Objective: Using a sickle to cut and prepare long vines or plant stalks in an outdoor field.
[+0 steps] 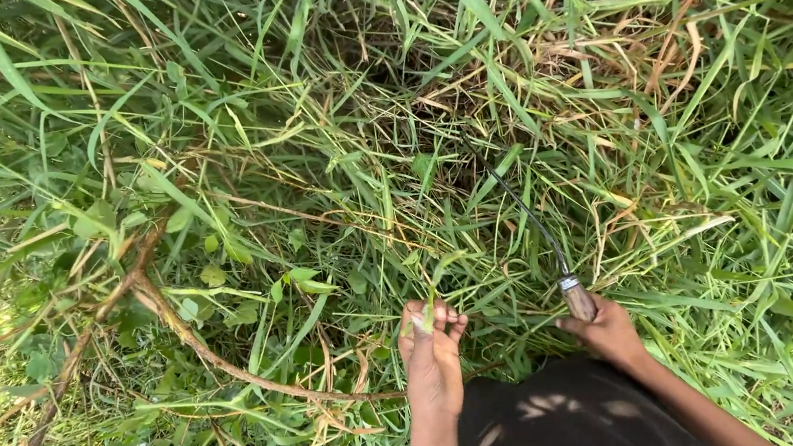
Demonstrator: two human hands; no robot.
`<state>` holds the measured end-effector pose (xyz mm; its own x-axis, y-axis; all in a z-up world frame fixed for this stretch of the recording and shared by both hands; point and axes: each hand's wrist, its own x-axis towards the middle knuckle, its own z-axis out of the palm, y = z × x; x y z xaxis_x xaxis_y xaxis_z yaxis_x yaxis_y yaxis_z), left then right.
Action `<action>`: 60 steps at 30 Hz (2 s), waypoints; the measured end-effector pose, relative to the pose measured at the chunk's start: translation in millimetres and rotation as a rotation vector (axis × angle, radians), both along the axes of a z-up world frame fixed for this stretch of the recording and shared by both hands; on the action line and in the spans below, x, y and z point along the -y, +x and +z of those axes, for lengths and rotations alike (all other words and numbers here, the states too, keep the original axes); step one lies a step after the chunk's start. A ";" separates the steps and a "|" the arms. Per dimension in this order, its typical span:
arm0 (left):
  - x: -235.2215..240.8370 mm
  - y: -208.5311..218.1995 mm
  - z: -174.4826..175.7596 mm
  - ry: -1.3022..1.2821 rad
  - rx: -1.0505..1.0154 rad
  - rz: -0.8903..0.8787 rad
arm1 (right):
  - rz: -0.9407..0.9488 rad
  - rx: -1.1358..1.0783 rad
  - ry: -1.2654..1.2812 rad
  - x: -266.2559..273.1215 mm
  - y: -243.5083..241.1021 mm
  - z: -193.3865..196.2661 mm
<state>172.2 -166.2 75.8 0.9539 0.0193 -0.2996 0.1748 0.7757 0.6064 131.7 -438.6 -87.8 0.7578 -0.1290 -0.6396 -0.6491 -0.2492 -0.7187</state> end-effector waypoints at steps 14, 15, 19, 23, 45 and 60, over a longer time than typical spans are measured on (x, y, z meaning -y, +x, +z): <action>12.6 -4.4 -5.8 0.276 -0.089 0.040 | 0.041 0.043 -0.042 0.5 -3.8 -7.8; 12.7 -5.7 -6.0 0.307 -0.074 0.024 | 0.038 0.049 -0.036 0.8 -4.1 -8.4; 9.4 -9.7 -7.4 0.325 -0.007 -0.012 | 0.041 0.024 -0.019 0.4 0.3 -0.9; 7.8 -11.2 -1.2 0.344 0.026 0.008 | 0.059 0.003 -0.014 1.1 0.0 -5.0; 0.3 -38.3 24.6 1.522 0.048 0.024 | 0.140 0.028 -0.077 -8.7 -4.8 -8.7; -49.1 -53.0 -1.7 1.731 -0.144 0.123 | 0.090 0.001 -0.075 -9.6 -7.4 0.1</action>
<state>119.2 -117.1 74.1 0.8921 0.4465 0.0688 0.2923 -0.6865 0.6658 124.3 -429.0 -87.7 0.7690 -0.1076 -0.6301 -0.6210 -0.3598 -0.6964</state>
